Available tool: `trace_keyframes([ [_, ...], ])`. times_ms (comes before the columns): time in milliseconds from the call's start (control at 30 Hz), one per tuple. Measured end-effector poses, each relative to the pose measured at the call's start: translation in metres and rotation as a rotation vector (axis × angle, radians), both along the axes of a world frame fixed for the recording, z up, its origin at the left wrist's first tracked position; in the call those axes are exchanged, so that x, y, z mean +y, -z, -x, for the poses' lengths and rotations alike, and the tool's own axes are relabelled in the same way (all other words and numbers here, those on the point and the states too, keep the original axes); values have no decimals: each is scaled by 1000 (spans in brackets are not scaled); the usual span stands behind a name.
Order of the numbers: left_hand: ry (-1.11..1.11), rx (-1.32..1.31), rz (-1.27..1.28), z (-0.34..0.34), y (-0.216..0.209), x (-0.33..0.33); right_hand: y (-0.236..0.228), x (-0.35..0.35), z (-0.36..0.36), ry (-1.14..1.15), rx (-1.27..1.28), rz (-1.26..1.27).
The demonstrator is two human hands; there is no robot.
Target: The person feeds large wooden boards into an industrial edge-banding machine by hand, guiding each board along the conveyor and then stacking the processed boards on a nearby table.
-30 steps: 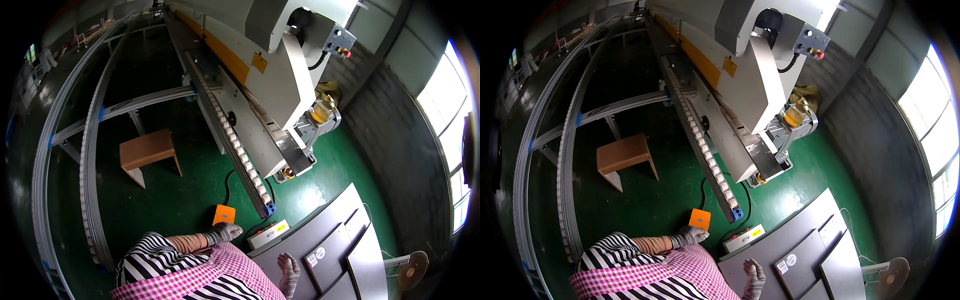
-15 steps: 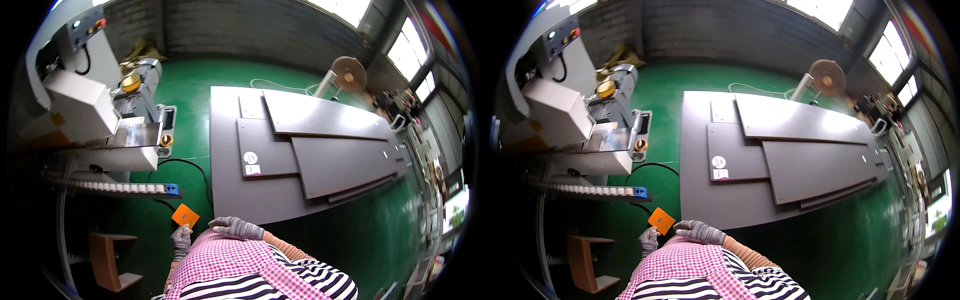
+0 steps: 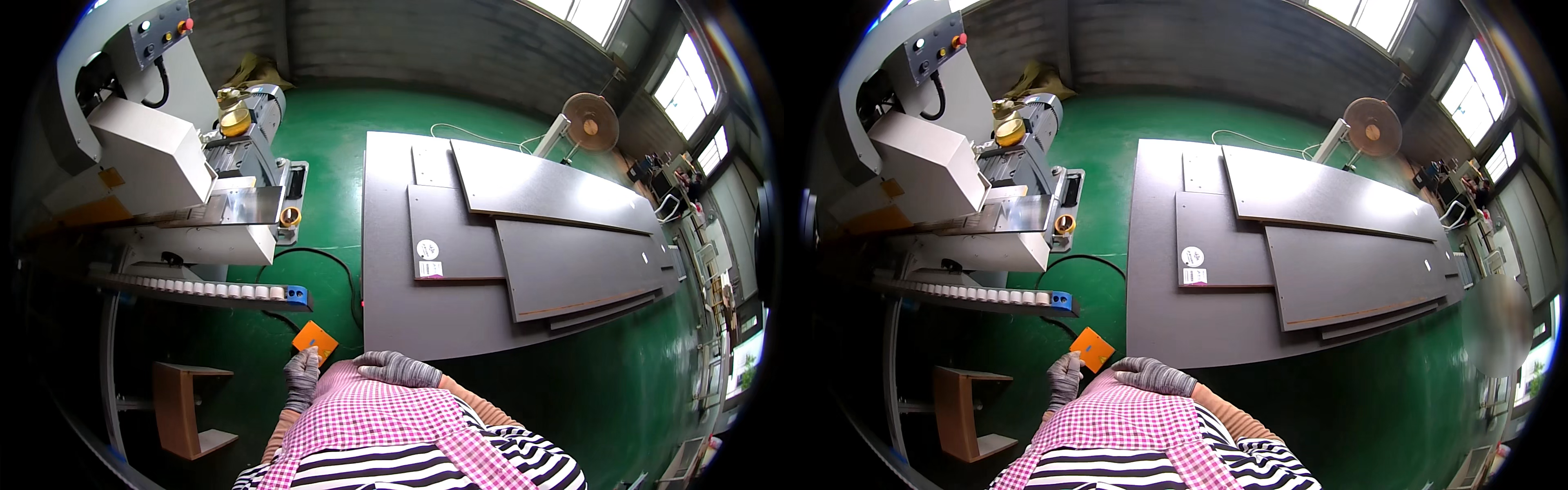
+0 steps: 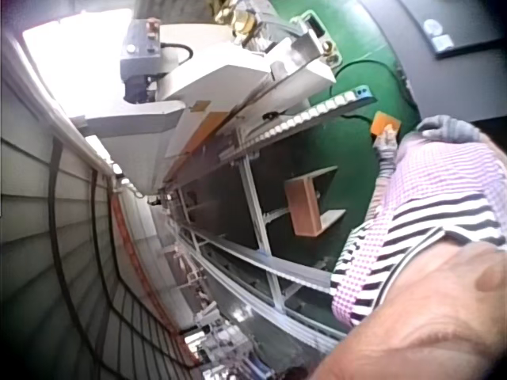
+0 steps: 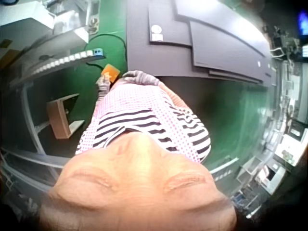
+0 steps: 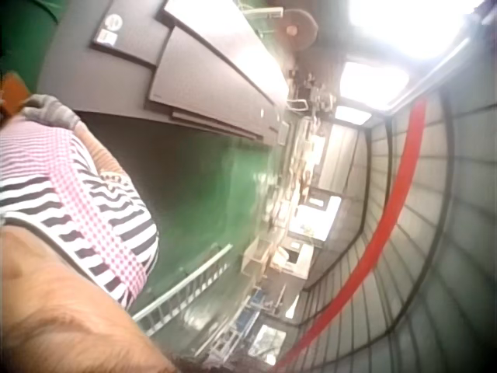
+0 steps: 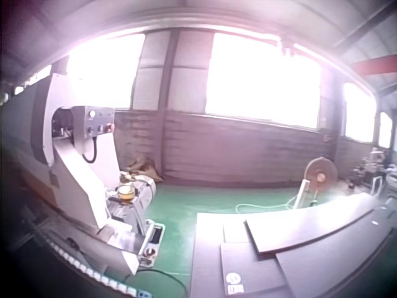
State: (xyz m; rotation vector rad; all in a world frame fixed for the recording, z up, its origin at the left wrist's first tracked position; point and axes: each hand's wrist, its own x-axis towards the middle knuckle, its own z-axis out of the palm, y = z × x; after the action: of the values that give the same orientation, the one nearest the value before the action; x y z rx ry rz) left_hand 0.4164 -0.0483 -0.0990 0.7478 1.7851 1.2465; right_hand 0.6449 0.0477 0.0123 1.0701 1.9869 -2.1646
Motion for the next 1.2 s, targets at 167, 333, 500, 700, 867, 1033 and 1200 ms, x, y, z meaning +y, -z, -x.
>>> trace_keyframes([
  [167,-9,14,-55,10,1,-1,1,4,8,-39,-22,28],
  [333,-39,372,-245,24,12,-14,-34,5,26,-165,-183,-119],
  [500,-74,567,-312,22,-17,-8,-27,-1,25,-146,-97,-46],
  [700,-221,528,-290,24,-32,-16,11,-1,24,-53,-46,110],
  [867,-258,640,-217,37,-22,-27,9,0,33,-38,-36,169],
  [1033,-323,684,-246,53,-36,-33,20,1,37,46,-24,303],
  [1200,-450,807,-263,70,-32,-36,37,1,35,79,-61,273],
])
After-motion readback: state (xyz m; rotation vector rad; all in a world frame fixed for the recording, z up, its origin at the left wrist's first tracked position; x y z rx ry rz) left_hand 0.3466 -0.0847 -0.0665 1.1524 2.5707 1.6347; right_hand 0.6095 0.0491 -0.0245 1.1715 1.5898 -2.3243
